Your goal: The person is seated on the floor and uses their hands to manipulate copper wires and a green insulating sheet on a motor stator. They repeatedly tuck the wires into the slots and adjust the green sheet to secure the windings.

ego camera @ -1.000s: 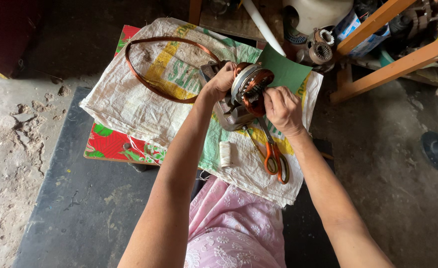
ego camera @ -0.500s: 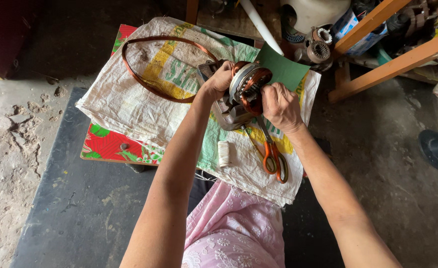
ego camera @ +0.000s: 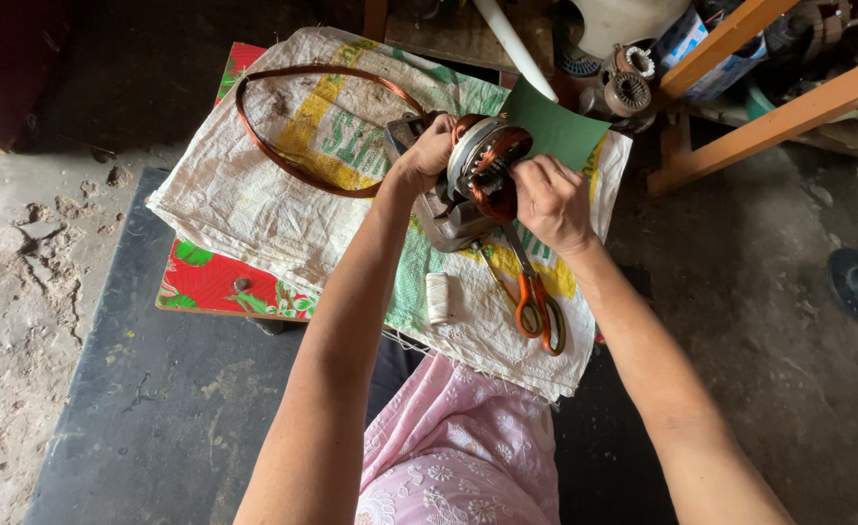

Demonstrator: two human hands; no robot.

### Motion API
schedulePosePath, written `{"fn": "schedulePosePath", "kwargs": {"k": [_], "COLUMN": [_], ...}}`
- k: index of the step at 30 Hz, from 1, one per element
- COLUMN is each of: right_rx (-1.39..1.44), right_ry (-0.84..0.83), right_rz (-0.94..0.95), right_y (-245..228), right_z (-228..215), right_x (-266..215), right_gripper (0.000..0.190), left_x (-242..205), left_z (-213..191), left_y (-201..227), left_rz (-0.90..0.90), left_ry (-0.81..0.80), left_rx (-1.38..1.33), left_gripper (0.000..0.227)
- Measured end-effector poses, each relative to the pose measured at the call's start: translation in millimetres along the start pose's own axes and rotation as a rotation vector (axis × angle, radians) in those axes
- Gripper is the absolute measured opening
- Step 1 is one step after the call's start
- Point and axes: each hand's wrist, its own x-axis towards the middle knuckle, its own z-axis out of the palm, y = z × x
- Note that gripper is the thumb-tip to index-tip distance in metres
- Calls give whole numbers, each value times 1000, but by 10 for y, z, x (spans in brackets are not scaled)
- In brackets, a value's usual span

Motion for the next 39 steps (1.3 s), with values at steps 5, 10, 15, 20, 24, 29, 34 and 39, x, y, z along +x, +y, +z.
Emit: {"fn": "schedulePosePath", "kwargs": {"k": [5,10,15,20,24,29,34,39], "right_rx": [114,181,177,115,124,127,133,169], "right_ry": [105,138,113,64,66,111,139,171], "right_rz": [157,291,294,237,292,348,382,301], "right_y": [-254,-472,-449,-375,-365,-364,-397,-401], "right_z": [-119,-224,-116,-2,27,53,26,-63], "right_x": [85,139,60,-67,-137,-91,-46,20], "right_gripper": [8,4,6,9,8,6,5,4], "left_x": [17,6,1,72,52,52,71,85], "left_z": [-26,-19,-27,-79,-133,-126,-155,-156], "left_y": [-17,-21,-40,-123,-159,-140,-199,-228], "left_rz": [5,1,3,-73,-17,-22,-18,-42], "left_ry": [3,14,11,154,36,67,66,107], "left_rx": [31,49,52,28,40,22,24,-10], "left_gripper": [16,17,21,16,23,24,22,24]}}
